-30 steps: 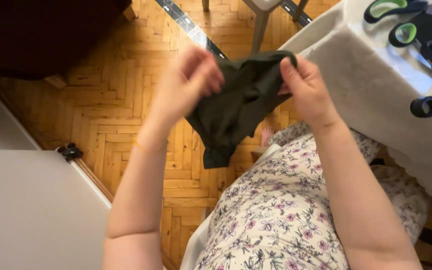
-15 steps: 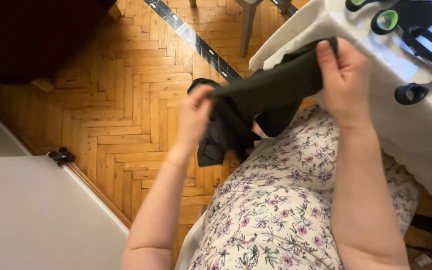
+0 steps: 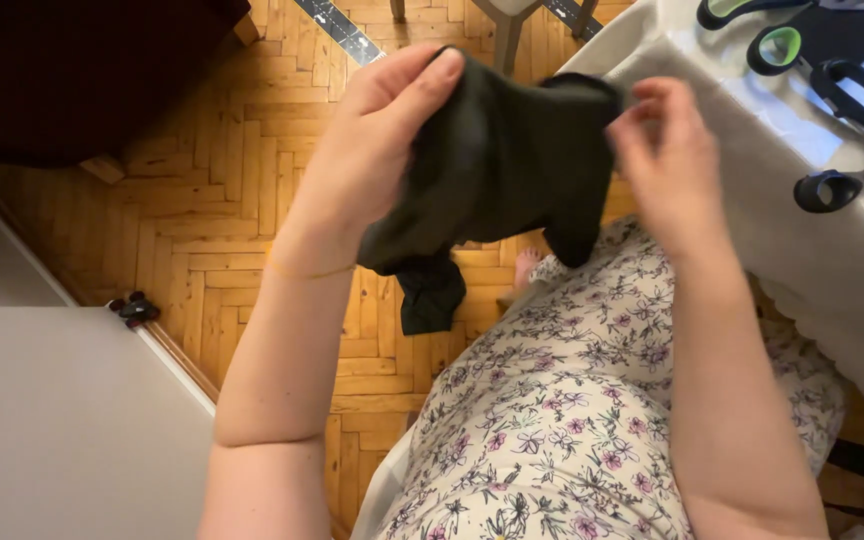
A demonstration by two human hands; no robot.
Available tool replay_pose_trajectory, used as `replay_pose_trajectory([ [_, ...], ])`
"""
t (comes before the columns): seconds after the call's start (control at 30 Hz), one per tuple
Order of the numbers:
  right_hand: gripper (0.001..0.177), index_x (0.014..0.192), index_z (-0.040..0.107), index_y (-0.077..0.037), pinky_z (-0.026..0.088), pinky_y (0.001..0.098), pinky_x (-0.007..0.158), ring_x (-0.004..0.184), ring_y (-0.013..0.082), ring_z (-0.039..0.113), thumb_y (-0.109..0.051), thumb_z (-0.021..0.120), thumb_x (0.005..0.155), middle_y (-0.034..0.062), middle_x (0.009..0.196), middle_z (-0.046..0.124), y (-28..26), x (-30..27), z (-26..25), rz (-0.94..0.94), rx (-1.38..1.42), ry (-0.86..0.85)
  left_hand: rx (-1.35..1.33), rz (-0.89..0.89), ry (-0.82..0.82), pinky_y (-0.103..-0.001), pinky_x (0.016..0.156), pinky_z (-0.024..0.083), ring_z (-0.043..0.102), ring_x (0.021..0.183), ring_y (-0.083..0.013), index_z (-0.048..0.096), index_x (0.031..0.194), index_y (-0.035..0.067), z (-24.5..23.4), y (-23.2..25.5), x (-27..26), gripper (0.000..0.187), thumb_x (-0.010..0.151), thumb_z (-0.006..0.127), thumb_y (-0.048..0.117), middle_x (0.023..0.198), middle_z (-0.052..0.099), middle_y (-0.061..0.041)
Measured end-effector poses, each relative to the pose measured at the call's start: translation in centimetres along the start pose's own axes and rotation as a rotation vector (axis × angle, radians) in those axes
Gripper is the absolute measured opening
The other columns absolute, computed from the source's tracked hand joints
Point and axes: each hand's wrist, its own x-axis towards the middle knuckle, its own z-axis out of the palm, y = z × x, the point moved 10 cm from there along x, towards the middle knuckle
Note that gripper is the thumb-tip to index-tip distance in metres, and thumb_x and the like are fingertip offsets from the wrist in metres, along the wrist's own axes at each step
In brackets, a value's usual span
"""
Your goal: Sewing and trimming a piece of dark green fabric using a sewing machine and scissors.
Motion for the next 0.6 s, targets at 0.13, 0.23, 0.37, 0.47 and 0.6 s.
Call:
replay_pose_trajectory([
  [0.13, 0.043, 0.116, 0.061, -0.004, 0.057, 0.0383, 0.082, 0.092, 0.0235, 0.071, -0.021, 0.081, 0.082, 0.0135, 0.113, 0.067, -4.7, -3.0, 4.9, 0.096, -0.379, -0.36, 0.017, 0.026, -0.071, -0.013, 0.057, 0.039, 0.052, 0.069, 0.0047, 0.069, 0.109, 0.005, 1.7, -0.6, 1.4, 0.023, 0.114, 0.062, 0.027, 0.085, 0.063, 0.009],
  [0.23, 0.065, 0.118, 0.064, -0.004, 0.053, 0.0387, 0.083, 0.1, 0.0236, 0.068, -0.032, 0.096, 0.068, 0.012, 0.117, 0.07, -5.1, -5.9, 10.4, 0.018, -0.33, -0.713, -0.067, -0.072, -0.036, -0.019, 0.065, 0.049, 0.062, 0.075, -0.0012, 0.067, 0.116, 0.004, 1.9, -2.6, 2.3, 0.022, 0.112, 0.061, 0.025, 0.093, 0.069, 0.005],
  [0.37, 0.041, 0.122, 0.062, -0.001, 0.056, 0.0341, 0.059, 0.067, 0.0216, 0.067, -0.02, 0.075, 0.088, 0.0111, 0.102, 0.071, -1.7, -6.5, 12.3, 0.161, 0.095, -0.649, -0.265, 0.031, -0.131, -0.017, 0.067, 0.047, 0.061, 0.079, 0.0013, 0.067, 0.12, 0.006, 1.6, -3.3, 2.8, 0.017, 0.112, 0.065, 0.02, 0.095, 0.068, 0.007],
  [0.47, 0.024, 0.117, 0.065, -0.001, 0.057, 0.0303, 0.055, 0.06, 0.0158, 0.065, -0.02, 0.062, 0.103, 0.0079, 0.086, 0.07, 1.4, -6.8, 12.7, 0.325, 0.453, -0.664, -0.158, -0.013, -0.032, -0.019, 0.078, 0.05, 0.063, 0.091, 0.0005, 0.065, 0.124, 0.007, -0.1, -4.9, 2.8, 0.019, 0.11, 0.066, 0.019, 0.104, 0.069, 0.008],
  [0.6, 0.026, 0.113, 0.063, -0.004, 0.06, 0.0308, 0.052, 0.06, 0.0151, 0.07, -0.028, 0.056, 0.105, 0.0056, 0.085, 0.072, 0.2, -6.5, 11.9, 0.391, 0.791, -0.641, 0.705, 0.018, 0.049, -0.029, 0.092, 0.057, 0.07, 0.108, -0.0111, 0.062, 0.13, 0.002, -0.6, -7.1, -0.9, 0.033, 0.105, 0.067, 0.024, 0.119, 0.073, -0.003],
])
